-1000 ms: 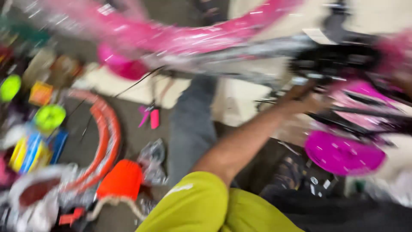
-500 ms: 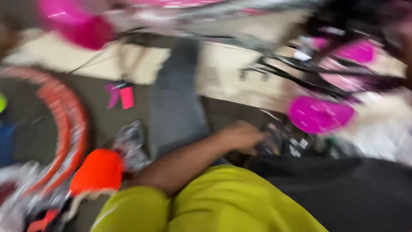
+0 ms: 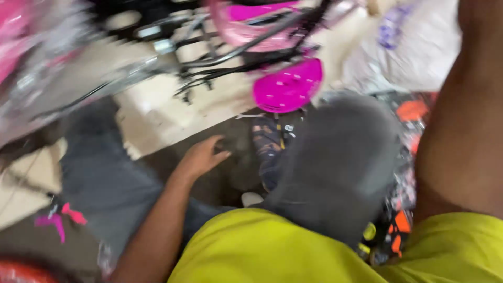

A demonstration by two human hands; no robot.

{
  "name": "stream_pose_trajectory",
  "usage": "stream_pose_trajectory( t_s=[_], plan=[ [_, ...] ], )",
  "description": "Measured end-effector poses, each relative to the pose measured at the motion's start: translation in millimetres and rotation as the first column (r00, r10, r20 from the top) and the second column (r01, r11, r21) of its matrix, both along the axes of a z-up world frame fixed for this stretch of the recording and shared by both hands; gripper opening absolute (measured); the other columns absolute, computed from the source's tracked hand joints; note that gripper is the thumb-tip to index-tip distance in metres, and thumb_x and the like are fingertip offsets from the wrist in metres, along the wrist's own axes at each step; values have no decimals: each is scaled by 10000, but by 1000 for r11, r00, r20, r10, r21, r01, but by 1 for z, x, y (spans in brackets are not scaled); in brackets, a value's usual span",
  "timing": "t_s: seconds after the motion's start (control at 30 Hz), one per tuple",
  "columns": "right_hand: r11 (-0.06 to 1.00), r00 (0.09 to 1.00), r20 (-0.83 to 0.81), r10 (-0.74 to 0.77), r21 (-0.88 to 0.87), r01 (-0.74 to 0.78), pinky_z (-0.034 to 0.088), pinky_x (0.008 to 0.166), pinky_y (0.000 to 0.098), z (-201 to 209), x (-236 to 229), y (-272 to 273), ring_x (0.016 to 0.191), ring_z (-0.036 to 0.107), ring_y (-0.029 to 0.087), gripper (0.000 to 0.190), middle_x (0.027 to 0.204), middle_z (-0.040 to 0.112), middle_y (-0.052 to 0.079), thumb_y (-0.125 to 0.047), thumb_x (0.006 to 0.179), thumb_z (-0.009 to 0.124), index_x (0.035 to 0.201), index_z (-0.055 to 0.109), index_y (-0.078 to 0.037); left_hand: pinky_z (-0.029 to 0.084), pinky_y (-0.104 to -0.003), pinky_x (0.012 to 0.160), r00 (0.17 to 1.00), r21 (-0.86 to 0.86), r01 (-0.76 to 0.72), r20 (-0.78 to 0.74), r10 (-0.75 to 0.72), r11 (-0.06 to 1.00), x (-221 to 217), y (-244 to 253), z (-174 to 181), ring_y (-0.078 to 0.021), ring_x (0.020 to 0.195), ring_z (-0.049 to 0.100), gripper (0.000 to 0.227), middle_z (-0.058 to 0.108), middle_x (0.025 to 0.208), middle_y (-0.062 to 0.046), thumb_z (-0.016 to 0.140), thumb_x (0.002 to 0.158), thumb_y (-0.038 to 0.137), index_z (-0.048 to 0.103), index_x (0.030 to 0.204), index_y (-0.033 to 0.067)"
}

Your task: The person sits on the floor assembling a pink bicycle, attaching and tightening the brake cable and caliper at the frame using a wrench, then using a screwdriver on a front fitting, and finally fitting a pink plastic fender onto the frame.

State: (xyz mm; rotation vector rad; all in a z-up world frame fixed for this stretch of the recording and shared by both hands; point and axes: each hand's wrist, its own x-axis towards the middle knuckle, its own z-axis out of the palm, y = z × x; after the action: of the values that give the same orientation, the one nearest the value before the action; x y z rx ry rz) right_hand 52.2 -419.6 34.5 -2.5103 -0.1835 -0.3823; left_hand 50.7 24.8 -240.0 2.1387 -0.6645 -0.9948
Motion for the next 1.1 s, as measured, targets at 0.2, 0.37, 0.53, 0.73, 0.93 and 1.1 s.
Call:
stream_pose_trajectory(
  t_s=[0.2,0.37,0.53,0.73,0.93,1.1],
  plan=[
    [796,907,-216,-362,434,421,554,897,283,-75,-171,-21,965,679,136,221,1057,717,85,-68,1046,614,1230,663,44,549,-435,959,982,279,183,-100,-161,943,-13,37,-44,-358,1113,703,614,730,1170,-216,748,859,437,607,1362,114],
    [597,642,-588,-491,310,740,544,756,271,-189,-284,-18,841,660,86,213,952,740,31,-159,995,668,1137,709,-6,544,-410,980,954,340,284,-191,-229,897,-7,67,-96,-328,1139,717,493,760,1224,-183,705,867,325,687,1307,101],
    [693,523,-852,18,387,608,575,663,303,-185,-316,-10,697,680,127,228,840,760,52,-161,937,570,1036,719,-19,561,-428,948,978,148,-22,-203,52,989,-10,17,-30,-343,1201,687,651,684,1361,-207,721,818,260,590,1403,8],
    [769,220,-941,256,336,543,602,630,332,-227,-371,-7,687,721,158,254,856,790,50,-185,897,583,1022,750,-40,483,-434,1050,973,12,-6,-229,9,1000,-26,5,-26,-322,1318,558,783,532,1508,-195,736,817,289,461,1494,8],
    [971,121,-981,-152,-126,201,575,755,473,-368,-492,12,843,722,351,251,959,749,195,-174,823,678,1021,760,-43,498,-431,1043,978,128,63,-206,-36,990,-32,1,-22,-316,1293,580,747,561,1472,-192,745,825,257,480,1476,4],
    [693,393,-649,-652,-298,657,549,783,523,-358,-513,52,924,678,436,311,983,693,233,-167,756,699,1038,699,-36,508,-429,1037,984,178,78,-173,-46,981,-29,-3,-19,-312,1274,596,720,583,1445,-189,751,830,234,494,1462,1]
  ],
)
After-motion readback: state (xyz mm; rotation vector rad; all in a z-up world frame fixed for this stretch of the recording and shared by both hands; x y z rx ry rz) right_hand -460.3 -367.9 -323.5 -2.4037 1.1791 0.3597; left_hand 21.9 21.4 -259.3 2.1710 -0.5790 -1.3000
